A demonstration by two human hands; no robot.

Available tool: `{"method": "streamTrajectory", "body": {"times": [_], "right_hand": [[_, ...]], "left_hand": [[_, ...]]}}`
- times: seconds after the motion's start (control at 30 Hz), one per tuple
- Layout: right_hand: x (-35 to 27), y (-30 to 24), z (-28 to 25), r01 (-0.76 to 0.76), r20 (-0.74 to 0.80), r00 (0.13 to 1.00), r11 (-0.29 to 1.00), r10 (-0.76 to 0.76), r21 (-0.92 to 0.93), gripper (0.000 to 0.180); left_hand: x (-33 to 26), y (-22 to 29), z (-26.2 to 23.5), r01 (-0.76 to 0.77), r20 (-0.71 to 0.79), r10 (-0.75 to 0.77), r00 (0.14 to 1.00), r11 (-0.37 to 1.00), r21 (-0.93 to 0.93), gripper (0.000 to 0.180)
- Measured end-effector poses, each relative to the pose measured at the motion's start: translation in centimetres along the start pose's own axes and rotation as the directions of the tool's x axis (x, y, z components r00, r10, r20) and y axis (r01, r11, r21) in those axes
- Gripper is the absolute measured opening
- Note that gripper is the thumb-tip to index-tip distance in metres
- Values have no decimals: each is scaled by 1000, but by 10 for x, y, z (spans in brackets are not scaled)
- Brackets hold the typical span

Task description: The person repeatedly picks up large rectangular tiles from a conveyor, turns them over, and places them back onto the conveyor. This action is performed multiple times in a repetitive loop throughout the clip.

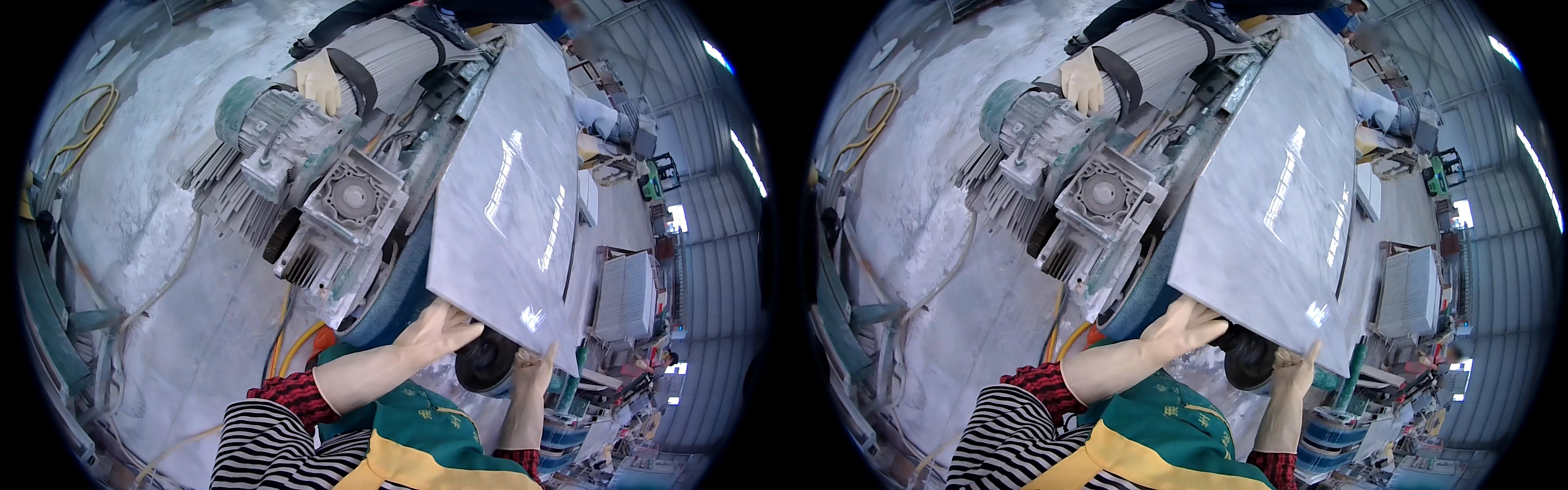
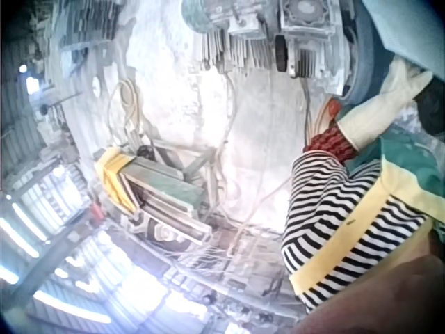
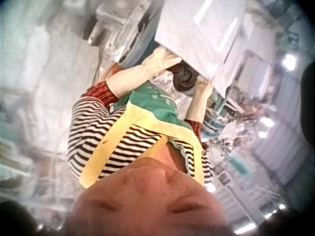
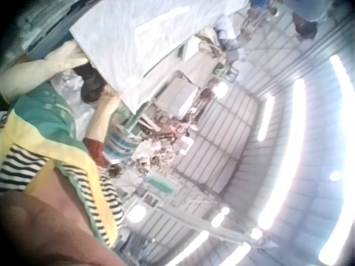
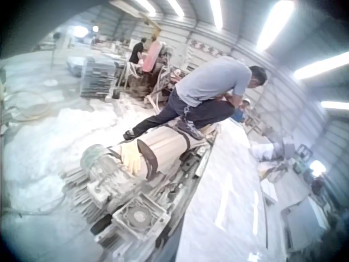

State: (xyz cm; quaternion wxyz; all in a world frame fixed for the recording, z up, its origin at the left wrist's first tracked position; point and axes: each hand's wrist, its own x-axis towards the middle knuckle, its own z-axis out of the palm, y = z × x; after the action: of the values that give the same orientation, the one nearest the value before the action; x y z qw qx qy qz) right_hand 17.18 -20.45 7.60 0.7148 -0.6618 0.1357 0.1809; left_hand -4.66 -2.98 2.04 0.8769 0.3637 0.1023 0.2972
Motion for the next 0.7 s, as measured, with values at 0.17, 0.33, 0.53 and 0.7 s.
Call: {"method": "streamTrajectory", "body": {"times": [0.17, 0.33, 0.53, 0.7], "right_hand": [[30, 58, -35, -107, -5, 994, 994, 107, -10, 39], [21, 83, -41, -141, -10, 990, 990, 141, 8, 37], [10, 58, -32, -96, -15, 995, 995, 96, -32, 45], [0, 42, -19, -71, -8, 997, 996, 71, -61, 47]], "left_hand": [[-2, -1, 6, 369, -436, -453, 778, 891, -266, 68], [-15, -24, -8, 289, -422, -420, 804, 895, -339, 59], [0, -59, -14, 338, -438, -256, 862, 934, 118, 59], [4, -57, 0, 256, -512, -130, 849, 949, 183, 55]]}}
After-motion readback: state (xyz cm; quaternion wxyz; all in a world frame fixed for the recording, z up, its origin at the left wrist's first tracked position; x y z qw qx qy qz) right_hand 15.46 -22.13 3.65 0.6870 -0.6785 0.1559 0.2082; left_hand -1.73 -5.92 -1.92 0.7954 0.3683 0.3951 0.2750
